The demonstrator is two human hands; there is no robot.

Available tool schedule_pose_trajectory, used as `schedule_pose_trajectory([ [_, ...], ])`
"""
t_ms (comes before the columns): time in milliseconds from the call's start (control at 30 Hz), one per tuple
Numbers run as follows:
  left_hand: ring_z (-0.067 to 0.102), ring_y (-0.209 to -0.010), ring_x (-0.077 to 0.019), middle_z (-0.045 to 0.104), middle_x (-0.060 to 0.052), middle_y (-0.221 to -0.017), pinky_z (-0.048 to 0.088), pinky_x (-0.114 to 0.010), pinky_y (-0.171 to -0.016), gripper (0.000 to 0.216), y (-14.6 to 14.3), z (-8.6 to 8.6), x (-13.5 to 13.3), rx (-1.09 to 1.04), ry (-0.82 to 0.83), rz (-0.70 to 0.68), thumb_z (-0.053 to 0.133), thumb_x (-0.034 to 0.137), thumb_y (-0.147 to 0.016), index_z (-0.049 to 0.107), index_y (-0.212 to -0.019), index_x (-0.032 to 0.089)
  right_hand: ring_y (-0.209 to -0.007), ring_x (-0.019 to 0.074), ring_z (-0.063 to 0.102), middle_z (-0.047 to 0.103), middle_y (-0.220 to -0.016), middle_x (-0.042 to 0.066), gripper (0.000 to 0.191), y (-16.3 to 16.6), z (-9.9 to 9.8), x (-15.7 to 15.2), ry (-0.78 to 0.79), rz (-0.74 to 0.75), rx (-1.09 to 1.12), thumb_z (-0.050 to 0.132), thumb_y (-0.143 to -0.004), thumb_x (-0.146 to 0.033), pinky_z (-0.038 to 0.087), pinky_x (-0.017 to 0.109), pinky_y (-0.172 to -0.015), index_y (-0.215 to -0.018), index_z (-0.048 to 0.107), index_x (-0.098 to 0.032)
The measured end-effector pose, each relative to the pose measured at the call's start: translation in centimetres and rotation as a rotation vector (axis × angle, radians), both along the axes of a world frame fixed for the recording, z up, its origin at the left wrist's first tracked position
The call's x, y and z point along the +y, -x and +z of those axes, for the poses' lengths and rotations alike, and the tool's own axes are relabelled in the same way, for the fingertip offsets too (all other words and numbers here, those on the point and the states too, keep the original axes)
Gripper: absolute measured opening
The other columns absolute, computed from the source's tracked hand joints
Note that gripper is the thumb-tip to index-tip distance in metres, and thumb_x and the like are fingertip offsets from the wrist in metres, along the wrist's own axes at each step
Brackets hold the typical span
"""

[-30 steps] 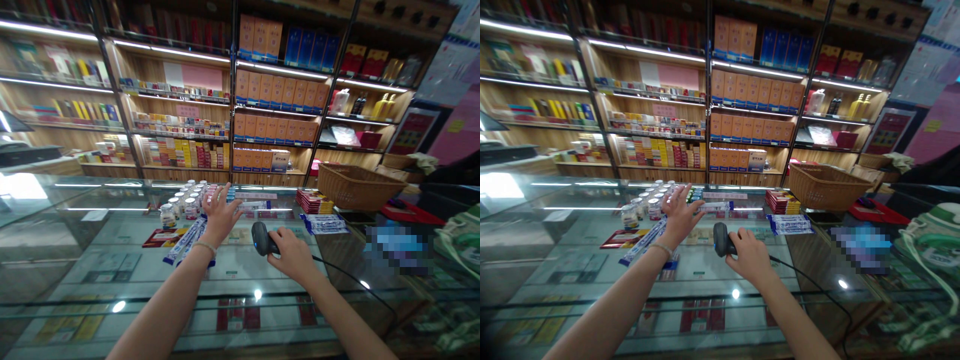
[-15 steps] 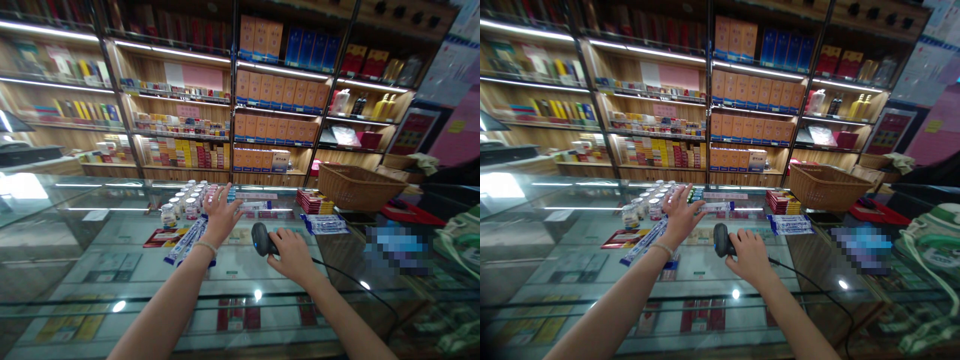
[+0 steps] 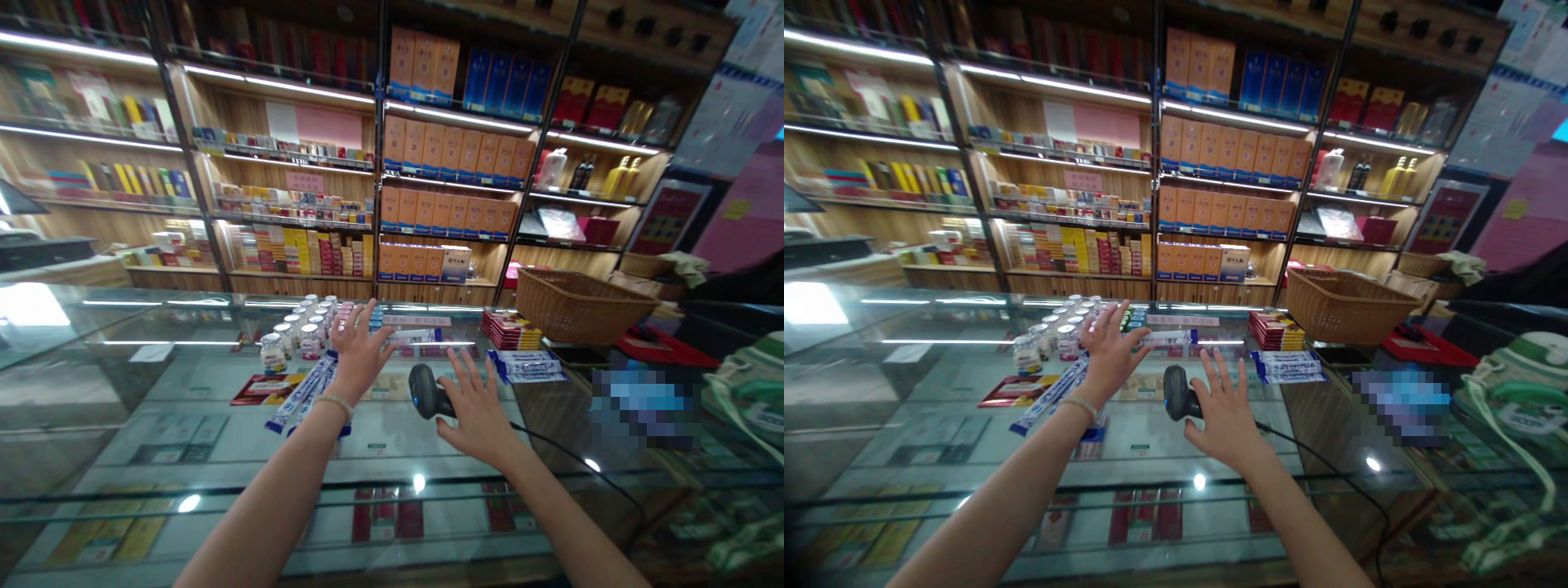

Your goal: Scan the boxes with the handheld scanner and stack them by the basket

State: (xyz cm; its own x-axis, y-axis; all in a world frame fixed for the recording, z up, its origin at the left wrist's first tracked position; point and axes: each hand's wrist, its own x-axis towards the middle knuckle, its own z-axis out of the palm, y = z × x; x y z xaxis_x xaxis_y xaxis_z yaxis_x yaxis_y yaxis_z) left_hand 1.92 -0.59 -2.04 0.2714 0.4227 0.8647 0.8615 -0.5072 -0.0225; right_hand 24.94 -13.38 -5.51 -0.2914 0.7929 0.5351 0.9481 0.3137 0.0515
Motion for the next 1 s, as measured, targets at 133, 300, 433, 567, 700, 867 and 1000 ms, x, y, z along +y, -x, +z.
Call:
schedule_pose_trajectory([
  [133, 0.039, -0.146, -0.0380, 0.045, -0.010, -0.161, 0.017, -0.064, -0.118, 0.024, 0.0, 0.0, 0.0, -0.012, -0.002, -0.005, 0.079, 0.041, -0.081, 0.075, -0.103, 0.032, -0.159, 0.0375, 0.009, 0.015, -0.172, 0.017, 0.065, -1.1, 1.1, 0.1, -0.029, 0.072, -0.038, 0.065, -0.087, -0.052, 0.004, 0.068, -0.124, -0.144, 0.052, -0.021],
  [300, 0.039, -0.146, -0.0386, 0.044, -0.011, -0.162, 0.019, -0.065, -0.117, 0.025, 0.0, 0.2, -0.1, 0.001, 0.015, 0.007, 0.080, 0.040, -0.080, 0.075, -0.103, 0.032, -0.159, 0.0374, 0.010, 0.016, -0.172, 0.013, 0.060, -2.0, 4.5, 2.3, -0.211, 0.040, -0.020, 0.060, -0.093, -0.046, 0.005, 0.067, -0.125, -0.148, 0.049, -0.025],
  [433, 0.039, -0.146, -0.0389, 0.044, -0.011, -0.161, 0.019, -0.065, -0.117, 0.025, -0.1, 0.2, -0.1, 0.006, 0.017, 0.014, 0.080, 0.040, -0.081, 0.076, -0.104, 0.032, -0.158, 0.0373, 0.011, 0.019, -0.171, 0.012, 0.060, -2.5, 6.6, 5.7, -0.340, 0.009, -0.032, 0.061, -0.093, -0.043, 0.005, 0.066, -0.124, -0.149, 0.047, -0.027],
  [567, 0.038, -0.147, -0.0385, 0.044, -0.011, -0.162, 0.019, -0.065, -0.117, 0.024, 0.0, 0.2, 0.0, 0.007, 0.028, 0.011, 0.079, 0.040, -0.082, 0.076, -0.104, 0.032, -0.156, 0.0362, 0.017, 0.026, -0.169, 0.013, 0.058, -2.8, 6.9, 8.6, -0.376, 0.032, -0.050, 0.064, -0.091, -0.046, 0.006, 0.065, -0.123, -0.145, 0.051, -0.028],
  [700, 0.038, -0.147, -0.0386, 0.043, -0.011, -0.163, 0.018, -0.066, -0.118, 0.023, 0.0, 0.2, 0.0, 0.020, 0.029, 0.011, 0.078, 0.041, -0.082, 0.076, -0.103, 0.032, -0.153, 0.0340, 0.025, 0.036, -0.164, 0.014, 0.053, -2.5, 5.8, 10.0, -0.395, 0.071, -0.053, 0.066, -0.090, -0.051, 0.007, 0.062, -0.123, -0.137, 0.058, -0.028],
  [867, 0.040, -0.146, -0.0391, 0.045, -0.011, -0.161, 0.020, -0.067, -0.116, 0.024, -0.1, 0.4, -0.2, 0.047, 0.019, 0.015, 0.079, 0.041, -0.082, 0.076, -0.104, 0.032, -0.148, 0.0335, 0.032, 0.047, -0.156, 0.013, 0.044, -2.0, 3.8, 10.5, -0.475, 0.080, -0.053, 0.070, -0.088, -0.053, 0.010, 0.060, -0.122, -0.124, 0.065, -0.028],
  [1000, 0.039, -0.146, -0.0383, 0.045, -0.011, -0.161, 0.019, -0.066, -0.117, 0.023, -0.3, 0.5, -0.4, 0.068, 0.006, -0.001, 0.079, 0.041, -0.083, 0.076, -0.103, 0.032, -0.147, 0.0316, 0.035, 0.052, -0.152, 0.012, 0.038, -2.2, 3.0, 10.5, -0.508, 0.097, -0.076, 0.074, -0.087, -0.049, 0.010, 0.058, -0.122, -0.118, 0.067, -0.028],
])
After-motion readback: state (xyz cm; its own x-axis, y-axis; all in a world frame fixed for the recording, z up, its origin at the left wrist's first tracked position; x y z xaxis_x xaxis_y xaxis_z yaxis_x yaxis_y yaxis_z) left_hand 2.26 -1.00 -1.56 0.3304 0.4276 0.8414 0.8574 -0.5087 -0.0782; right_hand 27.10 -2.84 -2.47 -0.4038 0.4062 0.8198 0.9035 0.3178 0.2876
